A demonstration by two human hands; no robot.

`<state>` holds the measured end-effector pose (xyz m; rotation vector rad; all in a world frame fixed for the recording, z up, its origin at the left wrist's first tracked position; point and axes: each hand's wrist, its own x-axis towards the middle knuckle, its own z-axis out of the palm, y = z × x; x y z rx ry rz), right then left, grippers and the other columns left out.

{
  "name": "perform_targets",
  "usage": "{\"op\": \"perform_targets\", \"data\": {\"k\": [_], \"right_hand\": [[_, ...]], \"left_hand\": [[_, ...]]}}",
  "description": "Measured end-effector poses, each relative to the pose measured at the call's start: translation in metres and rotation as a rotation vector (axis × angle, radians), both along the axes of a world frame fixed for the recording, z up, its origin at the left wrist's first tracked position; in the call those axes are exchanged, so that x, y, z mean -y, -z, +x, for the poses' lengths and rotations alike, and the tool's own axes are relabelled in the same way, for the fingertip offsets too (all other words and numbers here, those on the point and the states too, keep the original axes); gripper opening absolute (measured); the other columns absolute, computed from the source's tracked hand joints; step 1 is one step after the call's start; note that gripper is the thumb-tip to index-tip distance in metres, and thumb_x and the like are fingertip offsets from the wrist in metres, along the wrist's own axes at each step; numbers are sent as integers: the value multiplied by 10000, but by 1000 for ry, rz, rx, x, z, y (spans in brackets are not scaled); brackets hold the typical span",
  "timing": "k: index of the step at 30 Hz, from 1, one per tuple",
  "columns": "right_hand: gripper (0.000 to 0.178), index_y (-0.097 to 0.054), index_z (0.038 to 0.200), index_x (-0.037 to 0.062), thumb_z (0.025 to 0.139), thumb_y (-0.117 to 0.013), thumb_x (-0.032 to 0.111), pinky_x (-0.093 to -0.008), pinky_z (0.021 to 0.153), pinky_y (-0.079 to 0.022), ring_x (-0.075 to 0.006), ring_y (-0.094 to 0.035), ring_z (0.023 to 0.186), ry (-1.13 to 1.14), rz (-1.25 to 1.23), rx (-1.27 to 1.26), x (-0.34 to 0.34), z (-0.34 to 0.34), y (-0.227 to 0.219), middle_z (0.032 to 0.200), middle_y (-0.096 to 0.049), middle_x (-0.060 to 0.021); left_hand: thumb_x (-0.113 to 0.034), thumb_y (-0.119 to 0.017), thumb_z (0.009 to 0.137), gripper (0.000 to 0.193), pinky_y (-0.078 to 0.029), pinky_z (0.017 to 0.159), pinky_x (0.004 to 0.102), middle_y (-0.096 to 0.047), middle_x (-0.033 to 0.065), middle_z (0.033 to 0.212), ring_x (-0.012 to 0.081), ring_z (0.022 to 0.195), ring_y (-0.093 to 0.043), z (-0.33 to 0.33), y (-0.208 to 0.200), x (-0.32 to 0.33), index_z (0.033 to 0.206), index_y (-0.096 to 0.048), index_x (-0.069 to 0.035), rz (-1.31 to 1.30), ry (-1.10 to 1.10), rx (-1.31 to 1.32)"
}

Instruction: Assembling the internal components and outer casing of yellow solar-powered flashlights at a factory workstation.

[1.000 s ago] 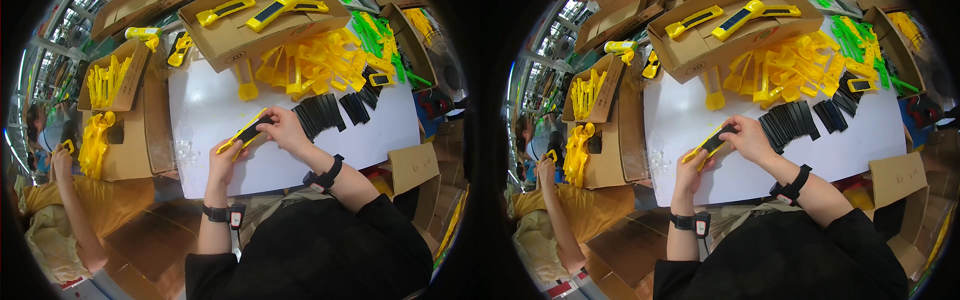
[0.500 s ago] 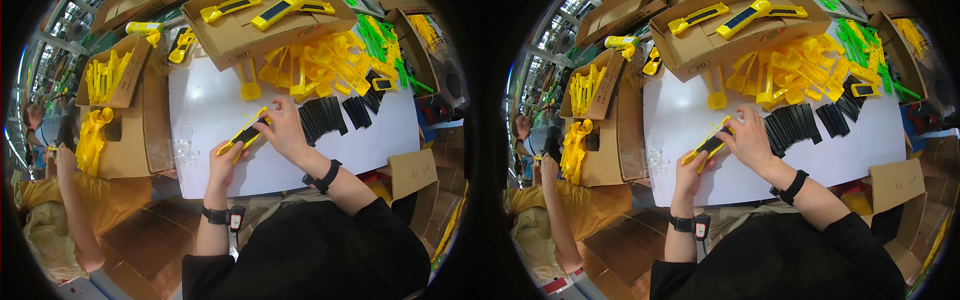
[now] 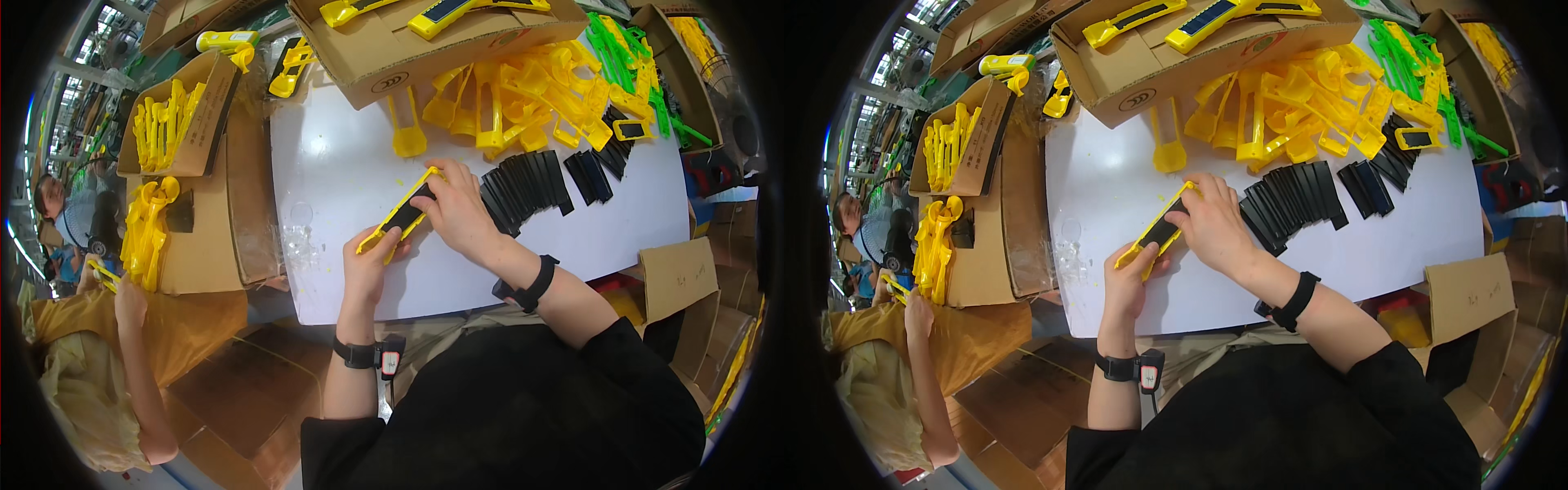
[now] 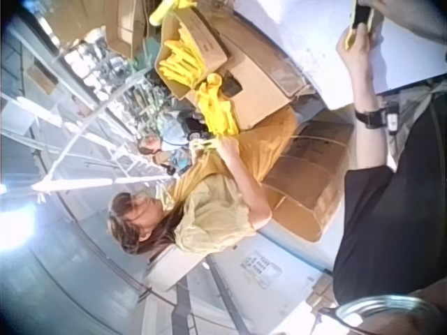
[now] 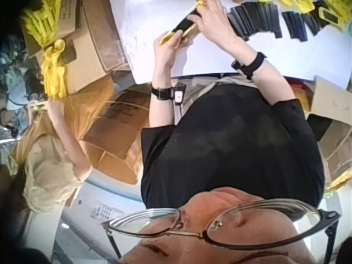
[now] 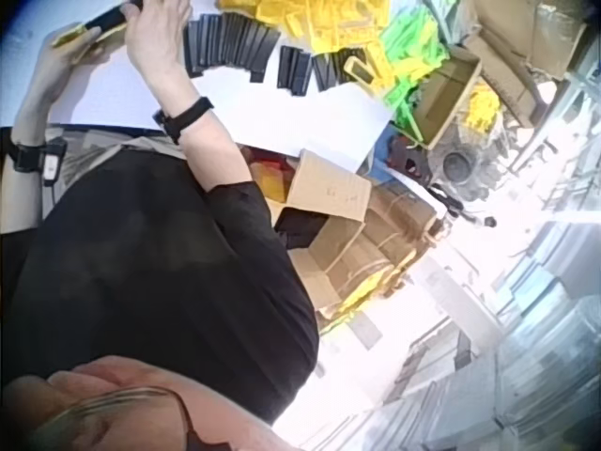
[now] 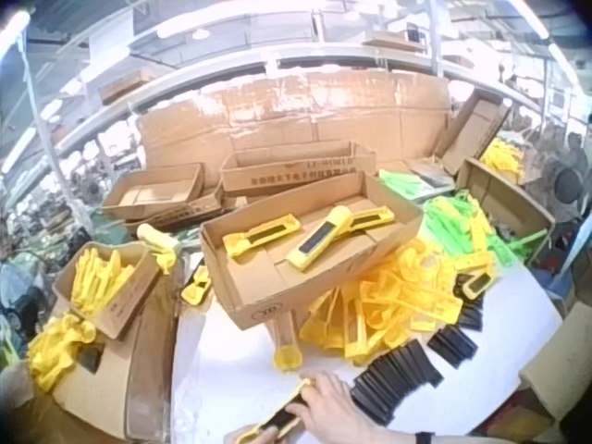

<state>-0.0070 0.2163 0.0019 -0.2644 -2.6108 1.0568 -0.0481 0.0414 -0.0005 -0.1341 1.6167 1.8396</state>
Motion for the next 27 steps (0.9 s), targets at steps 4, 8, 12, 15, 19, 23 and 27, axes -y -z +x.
{"op": "perform_targets", "data": {"k": [4, 8, 12, 15, 19, 23, 27], "right_hand": [[255, -619, 907, -35, 824, -672, 201, -444, 970, -342, -354, -428, 1180, -26, 45, -28, -3, -2, -3, 1238, -500, -184], [256, -628, 913, -23, 833, -666, 217, -448, 983, -328, -351, -411, 1201, -33, -2, -14, -6, -1, -4, 1249, -498, -175], [219, -600, 896, -23, 834, -653, 181, -437, 988, -322, -353, -409, 1193, -93, -43, 55, -15, 0, -4, 1265, -480, -168], [214, -617, 898, -23, 832, -653, 178, -435, 987, -318, -343, -413, 1190, -156, -15, 57, -19, 0, -10, 1259, -491, -159], [195, -633, 888, -18, 827, -655, 167, -428, 986, -317, -334, -417, 1182, -59, -78, 4, -12, 3, -8, 1242, -507, -154], [198, -638, 896, -16, 823, -662, 166, -404, 979, -332, -324, -421, 1176, -46, -67, 5, -14, 3, -8, 1232, -514, -143], [205, -634, 897, -22, 823, -662, 167, -390, 976, -342, -317, -422, 1175, -59, -128, 61, -18, 0, -7, 1226, -518, -131]], "left_hand": [[-79, -643, 880, 205, -558, 702, 262, -663, 127, 870, 181, 770, -662, -1, -5, -4, 997, -637, 89, 8, -25, 15], [-77, -621, 897, 216, -564, 698, 268, -659, 138, 894, 191, 774, -668, -2, -4, 0, 1032, -617, 91, 0, -20, 40], [-80, -612, 906, 226, -574, 699, 282, -653, 144, 922, 198, 775, -670, -4, -6, 3, 1052, -598, 91, 46, -55, 105], [-75, -612, 904, 213, -578, 694, 281, -651, 145, 923, 197, 771, -671, -6, -7, 3, 1039, -595, 90, 33, -22, 123], [-71, -617, 901, 257, -578, 684, 276, -650, 148, 940, 197, 764, -672, -10, -8, 3, 1096, -585, 93, 2, -5, 144], [-75, -622, 899, 336, -578, 676, 275, -649, 160, 981, 203, 747, -676, -7, -9, -1, 1189, -561, 84, -14, -31, 120], [-73, -621, 900, 344, -578, 666, 278, -650, 171, 1003, 208, 733, -678, -8, -8, 1, 1205, -561, 74, -30, -59, 151]]}}
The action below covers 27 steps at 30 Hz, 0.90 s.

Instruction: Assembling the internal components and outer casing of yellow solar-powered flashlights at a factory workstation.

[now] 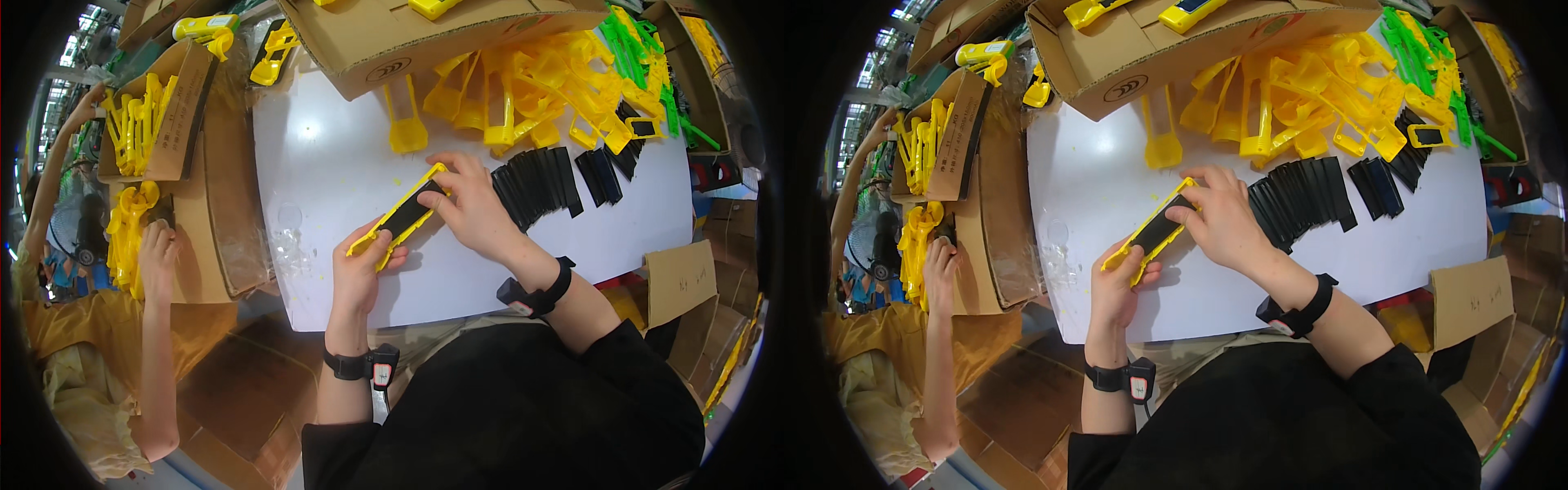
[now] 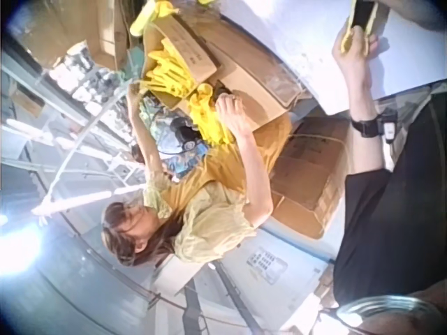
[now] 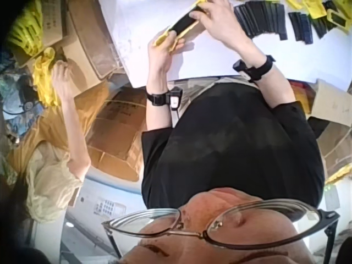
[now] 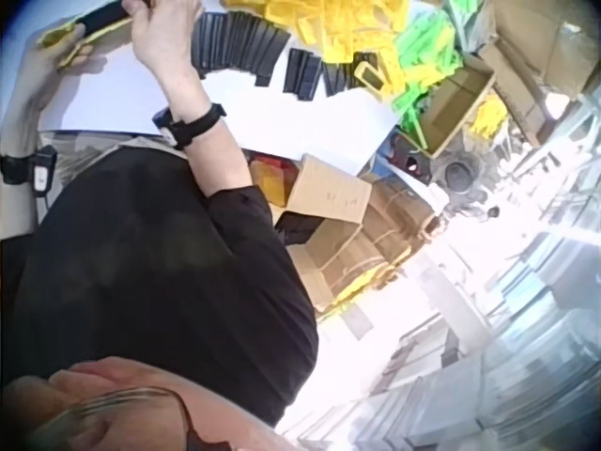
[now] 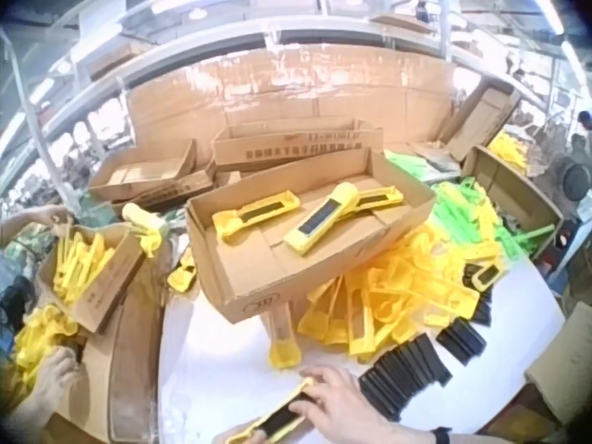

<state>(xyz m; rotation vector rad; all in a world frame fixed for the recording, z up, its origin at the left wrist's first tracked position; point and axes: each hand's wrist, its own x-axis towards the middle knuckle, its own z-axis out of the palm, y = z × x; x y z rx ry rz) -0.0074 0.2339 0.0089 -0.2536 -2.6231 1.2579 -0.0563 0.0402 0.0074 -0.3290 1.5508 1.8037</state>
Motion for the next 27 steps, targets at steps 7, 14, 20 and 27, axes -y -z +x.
{"op": "perform_targets", "data": {"k": [7, 14, 20, 27], "right_hand": [[198, -650, 905, -1, 808, -677, 170, -400, 937, -349, -314, -446, 1125, -34, 28, -69, 0, 0, -1, 1184, -533, -123], [170, -642, 864, -6, 809, -670, 152, -406, 959, -338, -318, -432, 1153, -53, 79, -113, 0, -3, -8, 1211, -521, -121], [198, -631, 812, -16, 823, -654, 180, -427, 972, -330, -320, -415, 1193, -64, 40, -21, 1, -5, -3, 1242, -508, -125], [229, -619, 810, -29, 818, -671, 193, -448, 990, -313, -336, -390, 1236, -15, 143, 3, 9, -7, -3, 1237, -516, -135]], "left_hand": [[-96, -630, 902, 345, -580, 653, 283, -655, 166, 991, 214, 728, -680, -2, 1, 1, 1201, -566, 64, 3, 13, 17], [-121, -645, 898, 310, -577, 607, 281, -662, 158, 934, 216, 678, -679, -4, 1, 5, 1141, -589, 64, 6, 10, 53], [-101, -656, 884, 289, -578, 605, 287, -661, 147, 906, 207, 660, -673, -4, 2, 3, 1101, -595, 81, 32, 6, 53], [-69, -653, 877, 197, -569, 631, 281, -664, 126, 832, 187, 686, -671, -2, 9, 1, 1003, -631, 81, 46, 30, -27]]}}
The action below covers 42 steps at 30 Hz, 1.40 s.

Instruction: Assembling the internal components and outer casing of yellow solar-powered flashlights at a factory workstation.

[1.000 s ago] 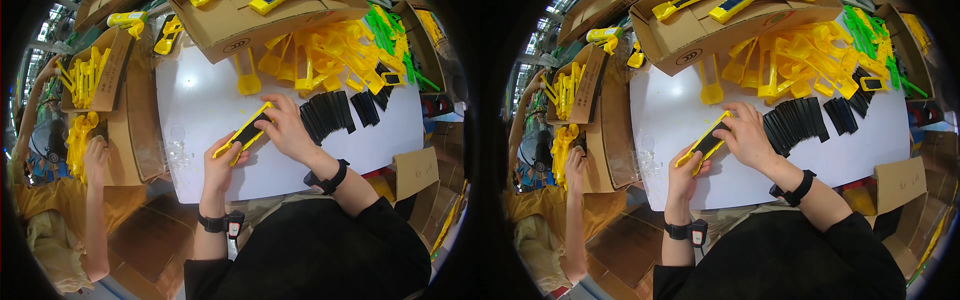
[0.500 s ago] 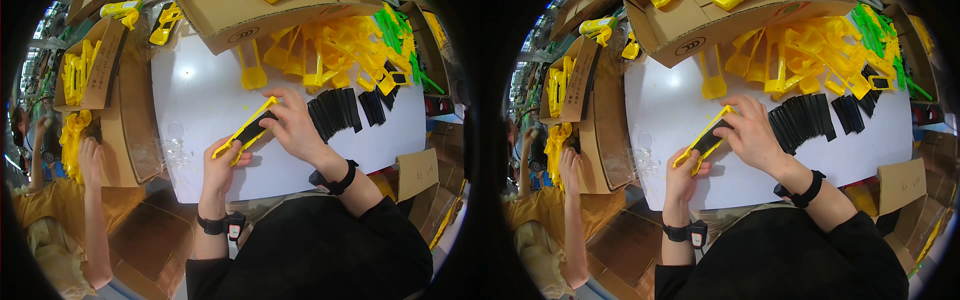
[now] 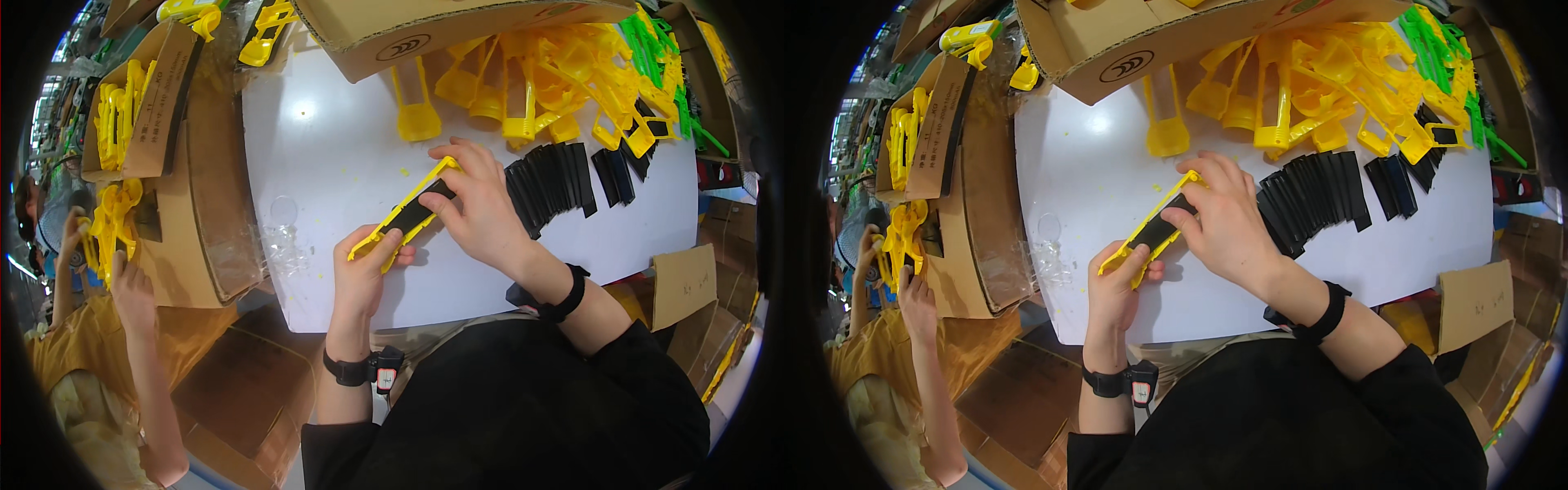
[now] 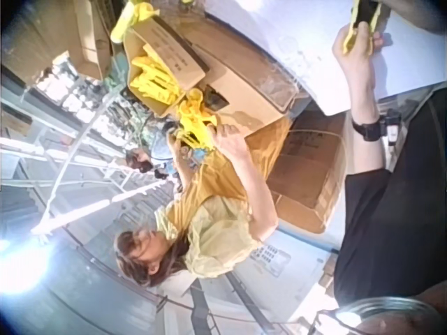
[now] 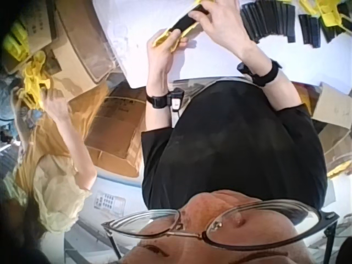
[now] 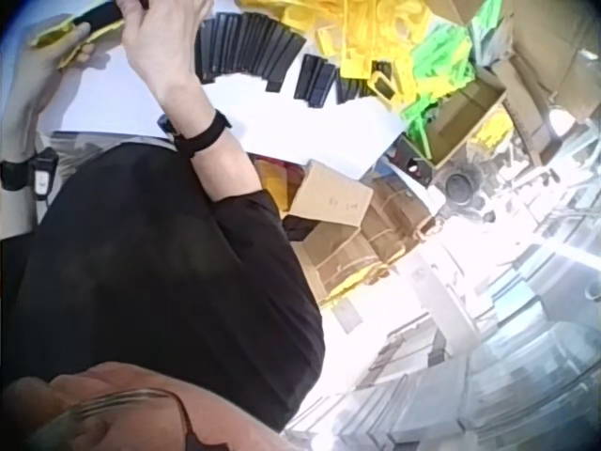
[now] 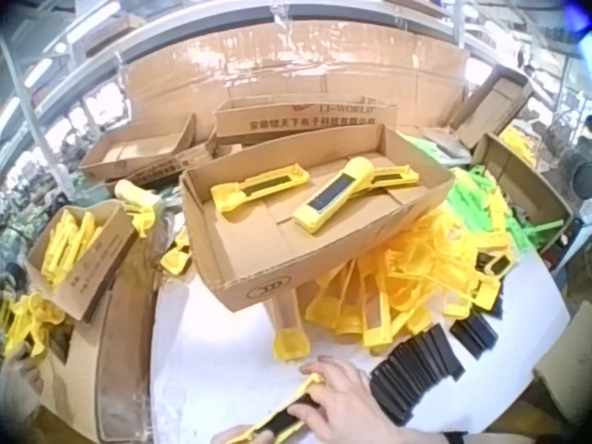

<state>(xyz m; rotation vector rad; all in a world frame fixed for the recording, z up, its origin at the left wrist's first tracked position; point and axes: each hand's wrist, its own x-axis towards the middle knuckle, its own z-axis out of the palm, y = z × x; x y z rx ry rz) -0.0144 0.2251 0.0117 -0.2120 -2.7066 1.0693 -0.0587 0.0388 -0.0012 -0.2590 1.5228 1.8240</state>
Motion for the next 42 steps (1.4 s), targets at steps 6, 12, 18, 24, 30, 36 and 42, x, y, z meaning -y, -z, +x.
{"op": "perform_targets", "data": {"k": [6, 12, 18, 24, 30, 36, 42], "right_hand": [[237, -609, 801, -35, 816, -677, 192, -469, 1000, -297, -356, -369, 1266, 36, 41, -20, 4, 3, 3, 1277, -500, -139], [250, -615, 810, -42, 830, -661, 203, -468, 1019, -280, -343, -352, 1290, 6, -49, -43, 6, -2, 10, 1311, -483, -147], [258, -624, 814, -28, 836, -655, 226, -467, 1026, -271, -343, -348, 1287, -53, -41, 31, 0, -7, 9, 1333, -465, -172], [355, -592, 943, -12, 762, -745, 252, -425, 935, -390, -372, -445, 1186, 62, -15, -187, -13, 9, 2, 1321, -454, -200], [331, -565, 1138, 3, 840, -660, 111, -303, 831, -472, -184, -617, 890, -362, -579, 268, -37, -10, -9, 921, -670, -89], [167, -683, 983, 1, 847, -623, 78, -265, 790, -477, -146, -617, 847, -348, -692, 586, -34, -22, -7, 893, -678, -100], [159, -683, 977, 4, 841, -610, 44, -274, 806, -485, -154, -626, 855, -158, -669, 539, -26, -15, 0, 901, -683, -97]], "left_hand": [[-77, -649, 883, 210, -561, 654, 271, -659, 115, 850, 171, 703, -662, 4, -1, -4, 1023, -628, 78, -22, -51, -60], [-80, -639, 890, 226, -558, 656, 267, -656, 105, 857, 162, 706, -657, 2, -2, -2, 1045, -621, 83, -46, -9, -54], [-79, -634, 894, 230, -556, 647, 276, -659, 118, 872, 164, 688, -651, 3, -1, -3, 1050, -622, 89, -38, -19, -63], [-70, -633, 890, 257, -556, 631, 276, -664, 134, 864, 170, 671, -649, 1, -6, -3, 1085, -614, 96, -40, 0, -41], [-51, -618, 893, 212, -550, 613, 284, -664, 144, 829, 174, 638, -642, 1, -1, 13, 1047, -621, 93, 28, 118, -66], [-43, -610, 896, 191, -530, 635, 279, -654, 128, 834, 166, 671, -631, -1, 0, 11, 1049, -606, 72, 41, 141, -65], [-37, -621, 887, 209, -516, 630, 272, -643, 125, 870, 158, 684, -617, -3, -7, 3, 1062, -598, 75, 0, 153, -59]]}}
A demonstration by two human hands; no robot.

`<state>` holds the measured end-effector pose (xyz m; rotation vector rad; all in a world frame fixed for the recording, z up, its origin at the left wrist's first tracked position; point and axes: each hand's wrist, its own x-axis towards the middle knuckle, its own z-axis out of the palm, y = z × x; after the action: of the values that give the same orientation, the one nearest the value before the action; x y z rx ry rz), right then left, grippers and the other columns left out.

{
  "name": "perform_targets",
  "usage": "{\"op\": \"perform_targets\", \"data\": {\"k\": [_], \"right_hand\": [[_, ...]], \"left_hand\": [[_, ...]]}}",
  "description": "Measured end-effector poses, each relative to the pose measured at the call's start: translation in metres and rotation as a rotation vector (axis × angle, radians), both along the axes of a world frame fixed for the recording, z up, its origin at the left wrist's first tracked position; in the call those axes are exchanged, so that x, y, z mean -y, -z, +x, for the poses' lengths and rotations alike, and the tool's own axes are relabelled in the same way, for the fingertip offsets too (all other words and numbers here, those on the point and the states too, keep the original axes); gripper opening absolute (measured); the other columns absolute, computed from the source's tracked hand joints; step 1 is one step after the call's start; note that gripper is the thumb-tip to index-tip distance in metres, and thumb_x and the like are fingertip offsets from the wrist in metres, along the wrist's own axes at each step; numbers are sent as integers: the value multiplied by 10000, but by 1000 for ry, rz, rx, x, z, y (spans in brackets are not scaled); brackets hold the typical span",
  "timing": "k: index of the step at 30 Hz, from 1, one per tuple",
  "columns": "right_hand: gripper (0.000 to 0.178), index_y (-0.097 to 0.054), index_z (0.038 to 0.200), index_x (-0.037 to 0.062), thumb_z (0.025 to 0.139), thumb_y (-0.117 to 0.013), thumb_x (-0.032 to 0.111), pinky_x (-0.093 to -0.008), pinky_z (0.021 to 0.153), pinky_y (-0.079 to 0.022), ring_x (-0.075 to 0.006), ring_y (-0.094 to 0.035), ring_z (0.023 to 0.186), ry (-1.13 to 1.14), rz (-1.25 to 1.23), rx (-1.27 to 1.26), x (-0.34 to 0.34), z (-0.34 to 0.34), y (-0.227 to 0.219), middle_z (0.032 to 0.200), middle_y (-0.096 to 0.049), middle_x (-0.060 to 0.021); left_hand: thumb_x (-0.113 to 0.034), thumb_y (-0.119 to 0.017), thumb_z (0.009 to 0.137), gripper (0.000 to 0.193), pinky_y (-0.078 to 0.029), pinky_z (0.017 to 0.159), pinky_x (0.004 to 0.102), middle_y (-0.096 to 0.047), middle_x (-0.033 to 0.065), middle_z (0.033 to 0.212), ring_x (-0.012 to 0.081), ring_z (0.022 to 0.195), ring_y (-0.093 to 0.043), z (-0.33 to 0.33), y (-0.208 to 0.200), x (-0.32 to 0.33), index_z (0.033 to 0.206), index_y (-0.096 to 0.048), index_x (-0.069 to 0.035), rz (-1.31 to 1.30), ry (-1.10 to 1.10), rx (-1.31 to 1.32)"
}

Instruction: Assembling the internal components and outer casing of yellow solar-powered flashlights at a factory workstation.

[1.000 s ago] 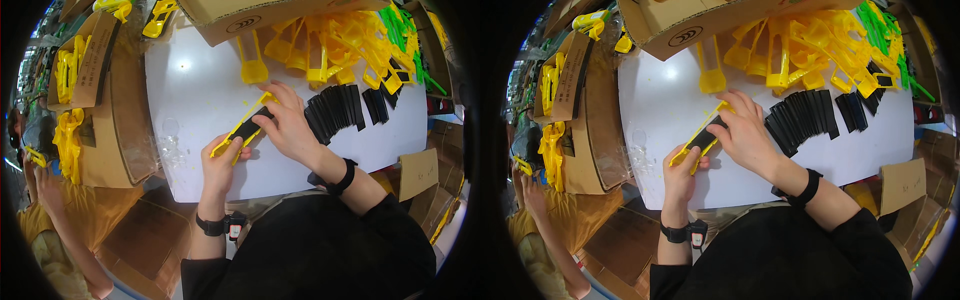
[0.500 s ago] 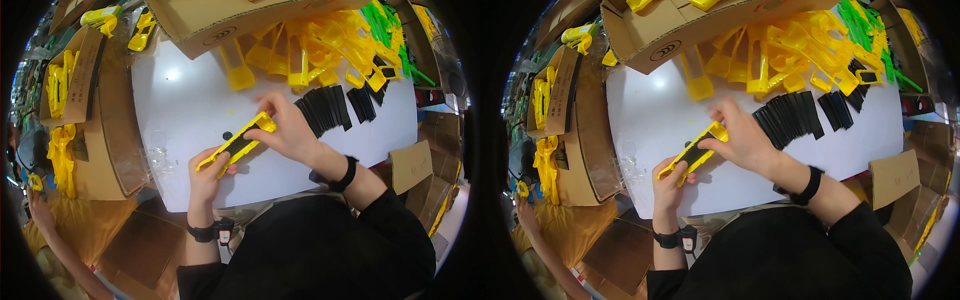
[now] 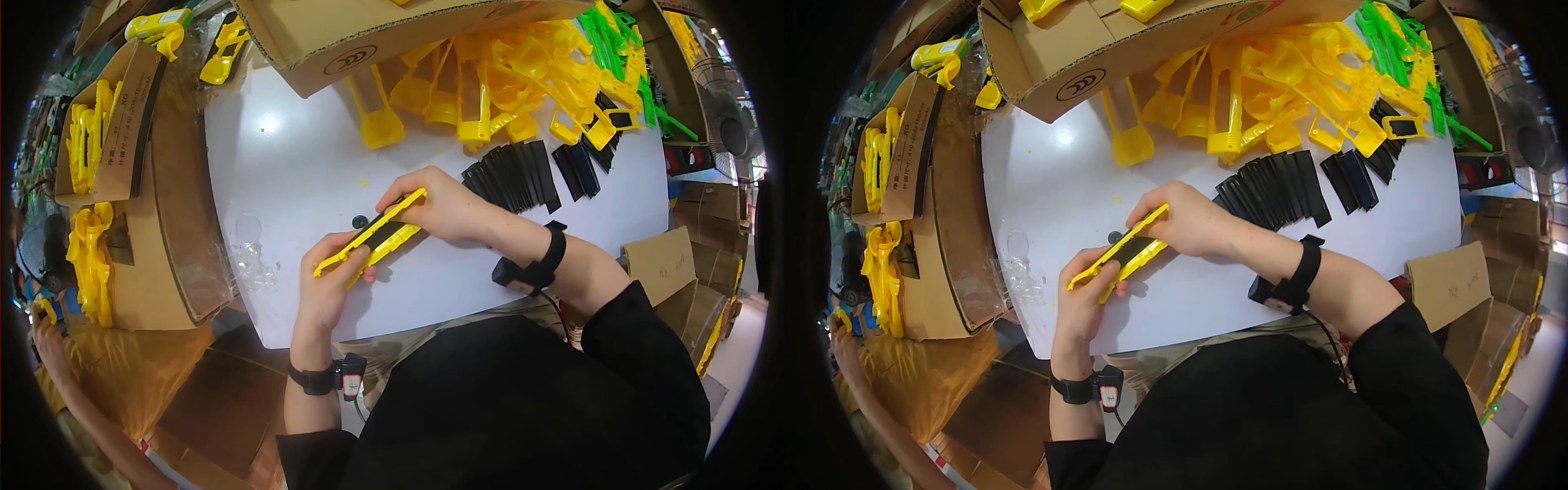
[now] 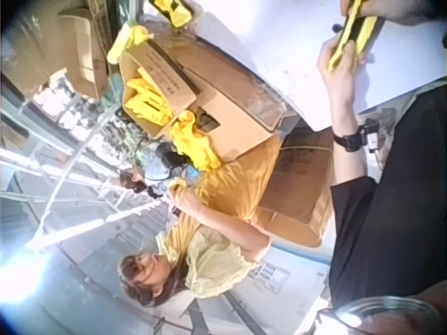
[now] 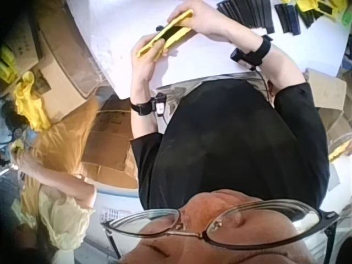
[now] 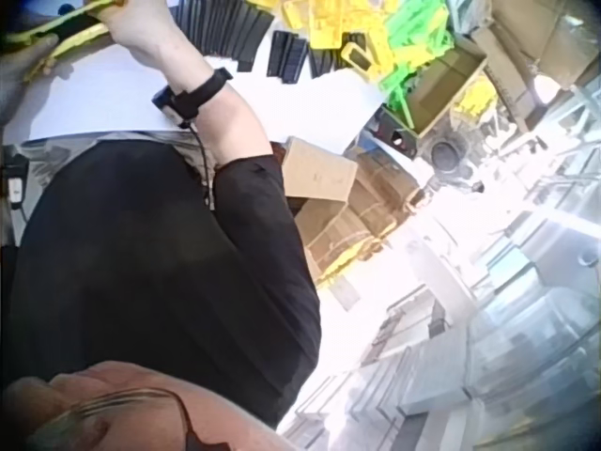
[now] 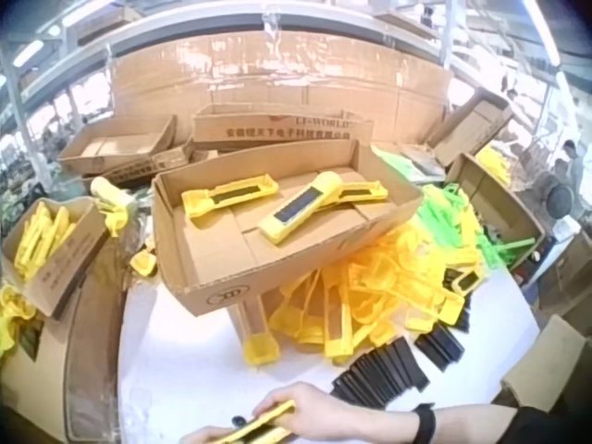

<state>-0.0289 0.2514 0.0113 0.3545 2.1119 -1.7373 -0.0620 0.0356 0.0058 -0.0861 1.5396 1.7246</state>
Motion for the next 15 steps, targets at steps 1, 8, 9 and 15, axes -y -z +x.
{"op": "perform_targets", "data": {"k": [1, 8, 9, 15], "right_hand": [[166, -678, 987, 1, 840, -612, 42, -276, 810, -487, -154, -627, 860, -49, -14, -55, -5, 2, 5, 913, -683, -97], [236, -643, 1058, -18, 860, -628, 110, -274, 814, -491, -168, -631, 901, -211, -126, -121, -17, 4, -10, 977, -672, -101], [272, -635, 1081, -21, 880, -628, 162, -277, 806, -494, -193, -637, 895, -236, -190, -102, -19, 5, -12, 984, -666, -112], [435, -454, 1274, -41, 971, -538, 260, -306, 821, -515, -225, -623, 986, -235, -957, 497, -18, 19, -31, 1055, -617, -166]], "left_hand": [[-37, -621, 887, 209, -516, 630, 272, -643, 125, 870, 158, 684, -617, -2, 1, 1, 1062, -598, 75, 1, -3, -2], [-6, -629, 865, 233, -515, 629, 263, -644, 117, 857, 166, 686, -621, -5, 4, 6, 1080, -622, 81, 72, 16, 80], [6, -628, 858, 227, -512, 626, 261, -646, 114, 856, 171, 691, -624, -4, 5, 7, 1072, -635, 79, 84, 6, 92], [91, -655, 752, 214, -499, 652, 256, -667, 101, 852, 171, 722, -639, -26, -20, 28, 949, -707, 27, 158, 356, -462]]}}
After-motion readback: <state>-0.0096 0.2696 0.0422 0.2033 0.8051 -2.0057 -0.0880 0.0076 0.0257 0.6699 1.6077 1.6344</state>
